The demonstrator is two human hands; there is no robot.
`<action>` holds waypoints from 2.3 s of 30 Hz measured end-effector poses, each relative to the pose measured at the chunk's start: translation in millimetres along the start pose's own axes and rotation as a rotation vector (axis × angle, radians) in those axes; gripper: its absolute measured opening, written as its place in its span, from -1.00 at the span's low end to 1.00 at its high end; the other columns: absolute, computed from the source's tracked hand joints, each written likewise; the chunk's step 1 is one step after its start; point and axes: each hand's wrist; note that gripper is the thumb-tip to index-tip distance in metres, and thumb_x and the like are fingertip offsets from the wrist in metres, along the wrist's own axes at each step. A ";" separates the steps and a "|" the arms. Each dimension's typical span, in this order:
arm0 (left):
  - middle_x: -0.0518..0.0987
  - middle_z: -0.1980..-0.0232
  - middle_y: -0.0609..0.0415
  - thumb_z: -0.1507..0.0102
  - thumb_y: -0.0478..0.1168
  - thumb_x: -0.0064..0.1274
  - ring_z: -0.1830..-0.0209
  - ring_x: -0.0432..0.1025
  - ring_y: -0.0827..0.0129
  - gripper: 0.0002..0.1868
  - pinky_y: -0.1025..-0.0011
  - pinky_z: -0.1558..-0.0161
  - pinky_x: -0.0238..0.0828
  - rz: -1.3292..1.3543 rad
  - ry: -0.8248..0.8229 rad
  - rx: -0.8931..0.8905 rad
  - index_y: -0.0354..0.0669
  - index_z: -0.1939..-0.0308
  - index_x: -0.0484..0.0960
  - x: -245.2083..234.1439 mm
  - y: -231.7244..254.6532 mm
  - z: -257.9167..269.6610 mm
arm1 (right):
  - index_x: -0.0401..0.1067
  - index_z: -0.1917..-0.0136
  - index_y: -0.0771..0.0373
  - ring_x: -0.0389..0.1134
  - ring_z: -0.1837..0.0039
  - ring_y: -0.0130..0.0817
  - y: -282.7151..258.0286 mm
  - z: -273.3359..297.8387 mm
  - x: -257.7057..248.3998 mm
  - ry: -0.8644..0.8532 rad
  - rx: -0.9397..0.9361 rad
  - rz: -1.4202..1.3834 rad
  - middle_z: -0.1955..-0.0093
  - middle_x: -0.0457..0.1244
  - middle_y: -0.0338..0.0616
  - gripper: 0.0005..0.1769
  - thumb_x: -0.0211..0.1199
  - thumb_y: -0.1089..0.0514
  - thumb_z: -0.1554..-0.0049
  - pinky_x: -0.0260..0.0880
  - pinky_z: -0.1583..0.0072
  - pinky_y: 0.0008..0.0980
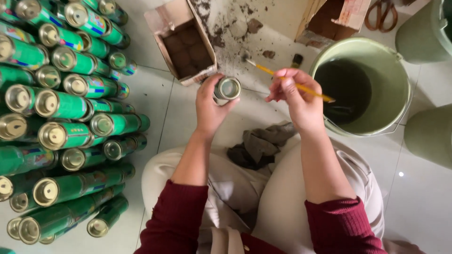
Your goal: The person sits on the floor and cleans green cylindrical cans one by one. They use a dark cloth to wipe the exterior and a yellow pencil-like tool to clean the interior rim of each can. After cleaning, the cans are placed into a stack on the floor.
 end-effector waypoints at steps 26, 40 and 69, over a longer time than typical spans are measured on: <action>0.50 0.20 -0.05 0.25 -0.15 0.25 0.18 0.41 0.11 -0.39 0.21 0.08 0.25 -0.043 -0.028 -0.030 -0.19 0.13 0.45 7.1 -16.4 6.8 | 0.35 0.33 0.44 0.17 0.56 -0.36 16.5 0.9 23.9 0.068 0.023 0.286 0.58 0.16 -0.04 -0.58 -0.24 0.19 -0.15 0.17 0.38 -0.46; 0.62 0.36 0.24 0.43 -0.09 0.30 0.38 0.50 0.41 -0.38 0.52 0.25 0.35 -0.085 -0.080 -0.426 0.06 0.27 0.53 10.2 -11.7 13.2 | 0.29 0.40 0.13 0.20 0.41 -0.45 4.2 7.0 31.1 -0.058 -0.140 0.832 0.52 0.15 -0.34 -0.73 -0.10 0.08 -0.07 0.18 0.25 -0.49; 0.54 0.24 0.05 0.32 -0.23 0.29 0.13 0.42 0.17 -0.42 0.24 -0.01 0.21 -0.036 0.105 -0.294 -0.07 0.23 0.47 8.4 -6.3 4.2 | 0.38 0.39 0.24 0.18 0.50 -0.38 7.2 9.6 38.0 0.026 -0.119 0.620 0.57 0.21 -0.17 -0.72 -0.06 0.22 -0.08 0.21 0.35 -0.50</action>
Point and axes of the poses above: each hand's wrist, its own z-axis away from the middle knuckle, its own x-axis out of the palm, y = z × x
